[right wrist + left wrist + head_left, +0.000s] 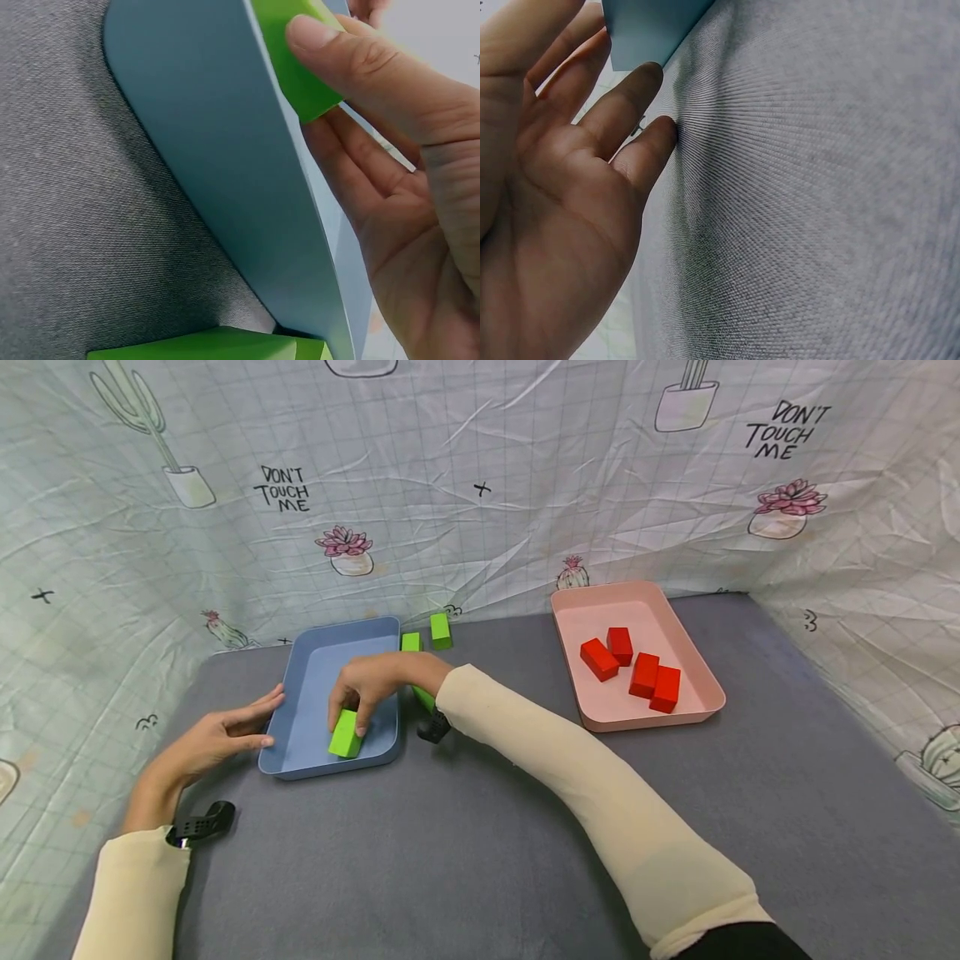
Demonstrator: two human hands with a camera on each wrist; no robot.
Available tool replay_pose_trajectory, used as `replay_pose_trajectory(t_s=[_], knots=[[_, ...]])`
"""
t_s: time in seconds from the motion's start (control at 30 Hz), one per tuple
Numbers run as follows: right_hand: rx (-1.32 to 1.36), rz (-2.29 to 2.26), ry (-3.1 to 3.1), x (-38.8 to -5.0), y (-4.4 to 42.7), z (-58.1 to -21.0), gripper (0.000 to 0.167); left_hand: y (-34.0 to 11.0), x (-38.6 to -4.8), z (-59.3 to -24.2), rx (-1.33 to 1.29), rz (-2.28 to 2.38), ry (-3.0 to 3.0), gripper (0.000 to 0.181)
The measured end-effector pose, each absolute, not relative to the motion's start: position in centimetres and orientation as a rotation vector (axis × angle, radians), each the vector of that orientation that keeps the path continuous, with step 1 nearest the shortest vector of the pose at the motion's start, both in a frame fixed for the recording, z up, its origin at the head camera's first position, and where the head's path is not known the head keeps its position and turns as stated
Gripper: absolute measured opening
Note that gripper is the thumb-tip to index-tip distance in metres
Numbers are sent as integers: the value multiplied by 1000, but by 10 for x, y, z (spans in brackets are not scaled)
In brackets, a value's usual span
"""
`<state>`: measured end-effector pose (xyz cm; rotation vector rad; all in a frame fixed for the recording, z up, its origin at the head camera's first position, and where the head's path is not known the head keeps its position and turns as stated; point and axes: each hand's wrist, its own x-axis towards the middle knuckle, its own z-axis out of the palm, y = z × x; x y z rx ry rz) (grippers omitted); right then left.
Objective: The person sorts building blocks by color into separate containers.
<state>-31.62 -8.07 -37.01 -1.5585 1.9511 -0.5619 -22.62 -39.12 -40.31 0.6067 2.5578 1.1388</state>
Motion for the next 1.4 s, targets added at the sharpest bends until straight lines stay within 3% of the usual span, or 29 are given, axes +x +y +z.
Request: replay_pose_trajectory(t_s=[0.97, 1.4], knots=[[-1469, -689, 2053, -325, -88, -378, 49, -393, -227, -408, 635, 1142, 2564, 69], [-1522, -667, 2230, -316, -55, -359, 40, -393, -226, -408, 657, 1184, 2536, 68]])
